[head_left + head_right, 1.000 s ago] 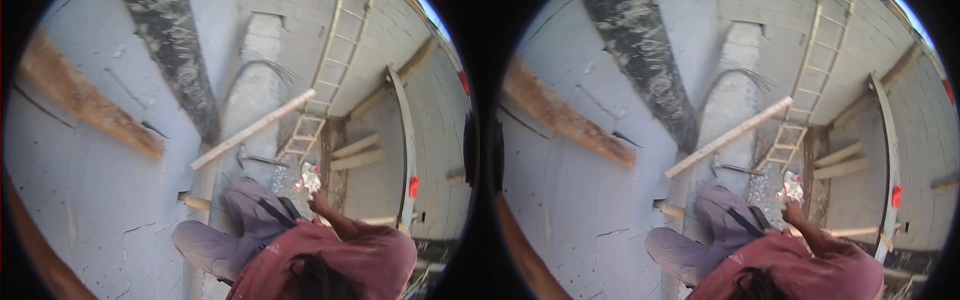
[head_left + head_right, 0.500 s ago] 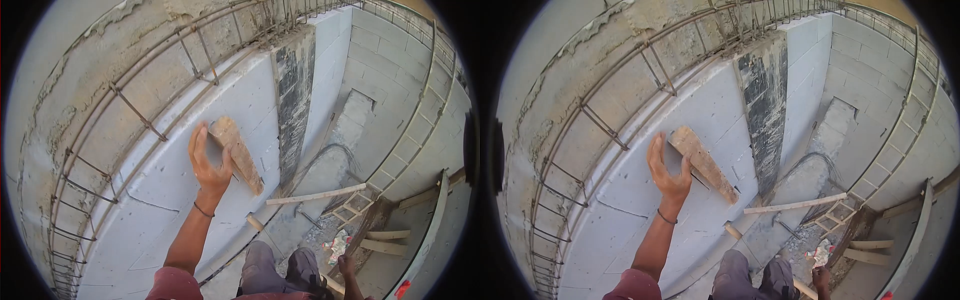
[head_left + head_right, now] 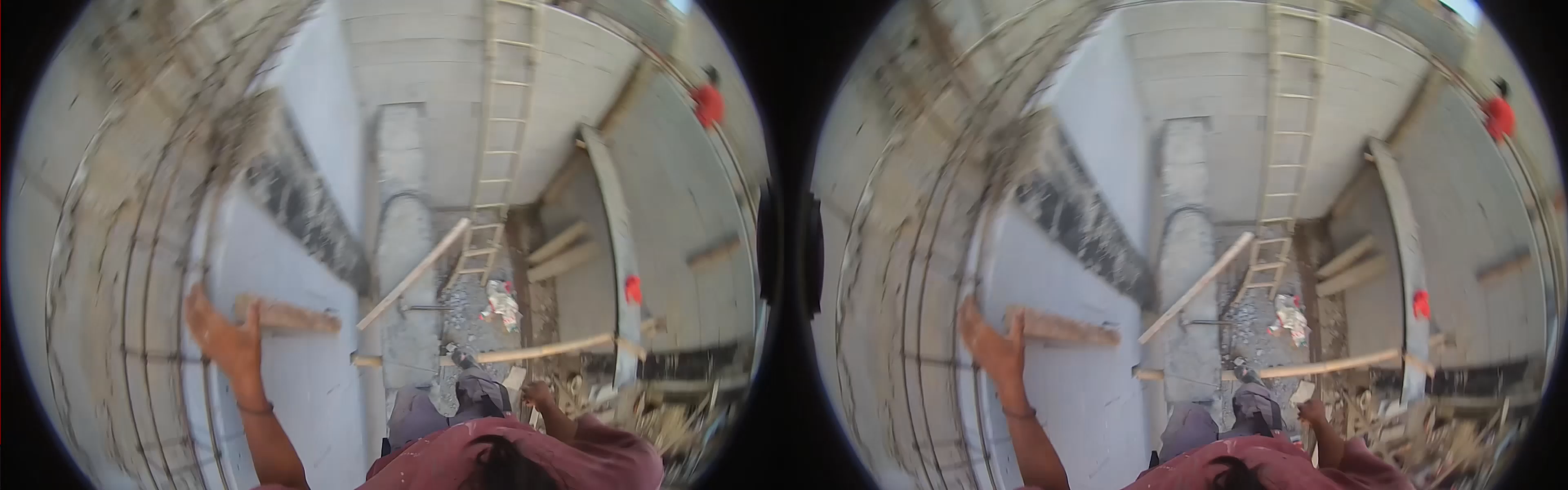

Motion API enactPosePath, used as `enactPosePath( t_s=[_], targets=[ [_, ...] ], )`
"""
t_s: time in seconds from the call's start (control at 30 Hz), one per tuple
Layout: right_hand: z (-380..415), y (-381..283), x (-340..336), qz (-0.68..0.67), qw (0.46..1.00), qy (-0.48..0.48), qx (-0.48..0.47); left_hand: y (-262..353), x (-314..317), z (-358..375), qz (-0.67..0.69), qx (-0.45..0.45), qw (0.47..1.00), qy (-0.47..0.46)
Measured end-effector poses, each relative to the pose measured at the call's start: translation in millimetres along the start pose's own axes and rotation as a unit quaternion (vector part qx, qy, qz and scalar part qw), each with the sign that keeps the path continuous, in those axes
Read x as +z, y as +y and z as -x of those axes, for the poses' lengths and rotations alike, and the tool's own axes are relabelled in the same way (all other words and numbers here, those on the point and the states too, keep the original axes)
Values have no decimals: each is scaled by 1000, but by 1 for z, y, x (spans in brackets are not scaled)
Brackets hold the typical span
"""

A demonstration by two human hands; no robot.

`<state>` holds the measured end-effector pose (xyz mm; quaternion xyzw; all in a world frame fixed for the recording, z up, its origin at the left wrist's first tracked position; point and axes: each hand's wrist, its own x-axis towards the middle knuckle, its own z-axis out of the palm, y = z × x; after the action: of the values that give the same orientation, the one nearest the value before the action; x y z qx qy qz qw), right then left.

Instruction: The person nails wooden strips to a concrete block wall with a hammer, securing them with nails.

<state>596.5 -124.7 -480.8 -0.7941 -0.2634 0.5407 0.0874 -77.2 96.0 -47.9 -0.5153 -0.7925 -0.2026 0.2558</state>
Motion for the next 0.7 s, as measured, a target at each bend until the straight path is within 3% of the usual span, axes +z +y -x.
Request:
enactPosePath(
  t_s=[0.03,0.07,0.17,0.27,0.37,0.4,0.43,0.47,0.5,0.53,0.57,0.6,0.63,0.7],
  targets=[
    [27,-2,14,4,999,46,-12,6,6,2,-52,5,999,-14],
    [57,-13,17,41,998,28,-39,18,6,0,-135,-17,989,-53],
    [110,-5,39,5,996,93,1,27,6,-6,-253,-67,957,-127],
    [150,19,60,-40,991,126,-5,33,-1,-5,-278,-62,950,-128],
    [190,65,83,-90,973,197,74,33,-2,-1,-286,-31,954,-90],
    [199,86,90,-62,975,197,85,41,-12,-2,-290,-2,953,-86],
    [211,108,103,-36,976,192,98,54,-30,-2,-241,-20,957,-161],
    [202,163,122,182,971,154,-19,64,-41,-3,-192,-41,952,-236],
    [190,211,141,388,904,110,-145,56,-27,-2,-197,-16,952,-232],
    [202,210,152,371,912,109,-136,33,3,-2,-260,-4,953,-155],
    [216,200,154,196,969,142,47,13,22,-1,-315,3,946,-75],
    [220,201,157,96,974,147,140,8,24,0,-310,15,948,-69],
    [224,203,161,-1,958,167,231,9,25,3,-241,72,968,4],
    [208,220,167,-47,970,138,193,13,24,7,-90,177,969,149]
  ],
)
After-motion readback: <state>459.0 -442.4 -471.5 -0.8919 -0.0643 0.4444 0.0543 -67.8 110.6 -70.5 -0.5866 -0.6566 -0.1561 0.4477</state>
